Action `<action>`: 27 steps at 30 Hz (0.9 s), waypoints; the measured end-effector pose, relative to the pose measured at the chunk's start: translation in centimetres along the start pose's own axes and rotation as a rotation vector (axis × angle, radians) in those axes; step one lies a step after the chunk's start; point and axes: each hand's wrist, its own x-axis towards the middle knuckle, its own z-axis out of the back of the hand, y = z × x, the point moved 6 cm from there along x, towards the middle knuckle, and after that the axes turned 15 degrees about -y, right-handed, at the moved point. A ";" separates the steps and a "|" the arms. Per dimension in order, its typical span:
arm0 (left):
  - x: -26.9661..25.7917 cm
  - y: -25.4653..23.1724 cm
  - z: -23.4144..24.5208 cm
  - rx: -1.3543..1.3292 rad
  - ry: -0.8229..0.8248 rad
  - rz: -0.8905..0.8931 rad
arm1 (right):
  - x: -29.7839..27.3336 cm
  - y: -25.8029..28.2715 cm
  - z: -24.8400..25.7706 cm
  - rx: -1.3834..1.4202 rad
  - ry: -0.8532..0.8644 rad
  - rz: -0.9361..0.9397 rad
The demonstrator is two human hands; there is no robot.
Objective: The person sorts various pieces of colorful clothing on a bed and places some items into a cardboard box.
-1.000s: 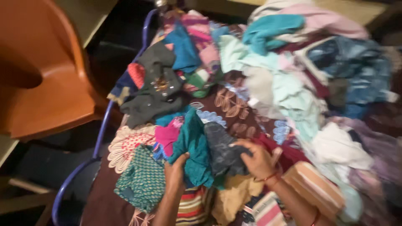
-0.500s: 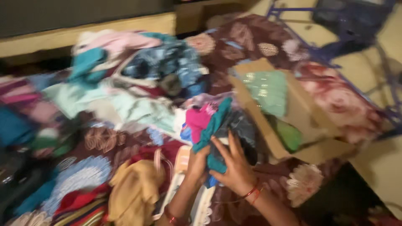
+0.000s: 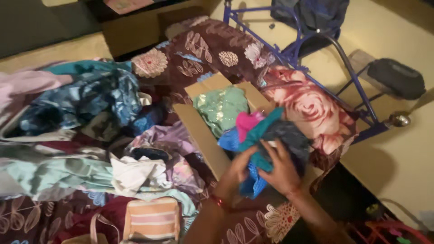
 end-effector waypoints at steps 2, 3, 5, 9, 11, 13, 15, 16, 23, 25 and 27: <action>2.9 4.1 2.8 0.165 -0.121 0.126 | -2.2 -5.9 -4.8 -0.122 0.369 -0.123; 3.9 5.9 4.1 0.238 -0.206 0.154 | -4.1 -8.7 -7.2 -0.292 0.612 -0.192; 6.1 7.9 6.0 0.332 -0.327 0.062 | -5.7 -12.7 -10.8 -0.377 0.768 -0.149; 8.3 9.4 7.2 0.438 -0.312 -0.179 | -7.1 -16.5 -15.6 -0.247 0.798 -0.052; 7.6 8.2 8.2 0.470 -0.278 -0.157 | -7.8 -17.9 -16.8 -0.277 0.829 -0.098; 5.6 6.7 10.0 0.436 -0.289 -0.110 | -8.3 -19.4 -17.4 -0.306 0.844 -0.127; 2.8 4.5 11.0 0.296 -0.202 -0.267 | -8.0 -21.3 -17.7 -0.344 0.876 -0.142; 1.0 2.1 12.0 0.204 -0.118 -0.435 | -6.9 -21.5 -18.9 -0.361 0.897 -0.131; -10.5 -9.6 26.2 0.194 -0.704 -0.393 | 6.4 -11.4 -24.5 -0.556 0.784 -0.017; -13.8 -10.8 31.1 0.123 -0.777 -0.377 | 10.6 -1.8 -26.0 -0.370 0.560 0.107; -16.3 -11.3 36.4 0.085 -0.876 -0.435 | 10.9 9.1 -27.0 -0.097 0.465 0.235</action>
